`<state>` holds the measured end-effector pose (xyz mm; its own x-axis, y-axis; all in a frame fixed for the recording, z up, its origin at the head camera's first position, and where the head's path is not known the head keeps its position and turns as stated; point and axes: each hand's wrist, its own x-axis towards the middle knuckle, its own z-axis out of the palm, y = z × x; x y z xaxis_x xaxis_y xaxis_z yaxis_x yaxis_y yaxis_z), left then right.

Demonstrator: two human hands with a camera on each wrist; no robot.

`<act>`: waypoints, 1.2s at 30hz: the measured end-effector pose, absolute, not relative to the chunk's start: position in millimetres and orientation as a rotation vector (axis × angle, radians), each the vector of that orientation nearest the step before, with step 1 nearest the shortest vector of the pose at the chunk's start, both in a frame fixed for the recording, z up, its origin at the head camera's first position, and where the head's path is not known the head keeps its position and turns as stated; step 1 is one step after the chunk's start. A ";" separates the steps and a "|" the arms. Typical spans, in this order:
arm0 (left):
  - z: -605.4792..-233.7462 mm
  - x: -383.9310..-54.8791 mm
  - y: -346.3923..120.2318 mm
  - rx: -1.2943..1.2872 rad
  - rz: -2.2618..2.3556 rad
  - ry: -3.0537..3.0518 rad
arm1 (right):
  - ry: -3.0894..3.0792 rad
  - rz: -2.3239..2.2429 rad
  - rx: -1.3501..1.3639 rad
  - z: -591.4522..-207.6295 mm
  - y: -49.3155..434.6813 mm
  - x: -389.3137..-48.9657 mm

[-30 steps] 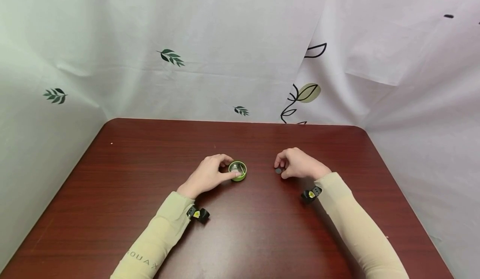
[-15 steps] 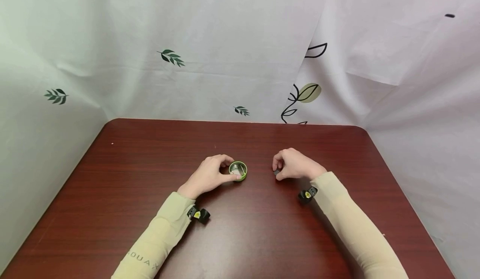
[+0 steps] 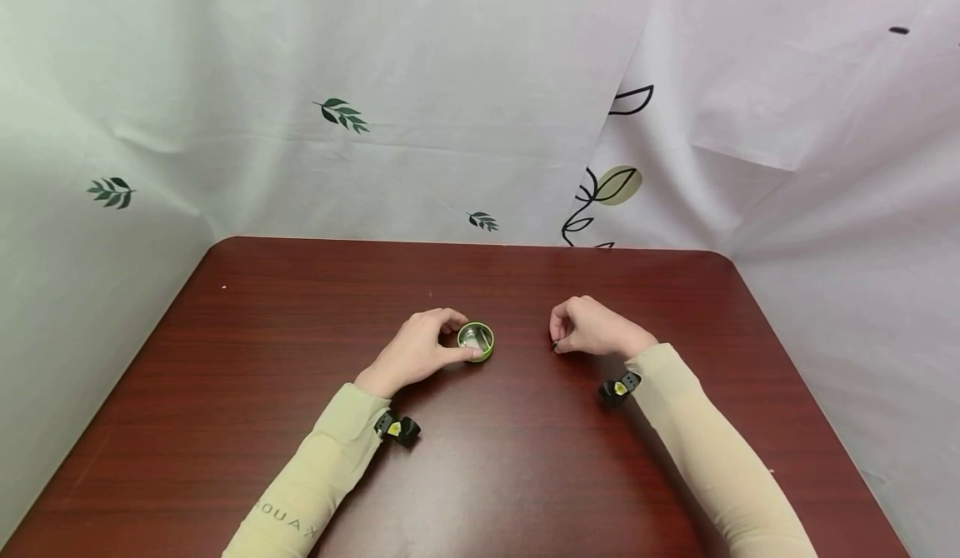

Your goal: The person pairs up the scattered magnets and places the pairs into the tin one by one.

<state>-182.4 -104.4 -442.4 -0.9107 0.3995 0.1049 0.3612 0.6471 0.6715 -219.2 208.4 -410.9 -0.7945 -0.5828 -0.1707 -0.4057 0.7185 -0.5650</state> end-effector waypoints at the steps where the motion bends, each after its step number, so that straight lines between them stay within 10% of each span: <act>1: -442.5 -182.6 -104.4 0.646 1.122 2.805 | 2.589 -0.733 -0.779 -411.1 208.2 -218.9; 36: -442.4 -184.1 -104.0 0.658 1.100 2.810 | 2.663 -0.637 -0.813 -414.1 201.0 -215.2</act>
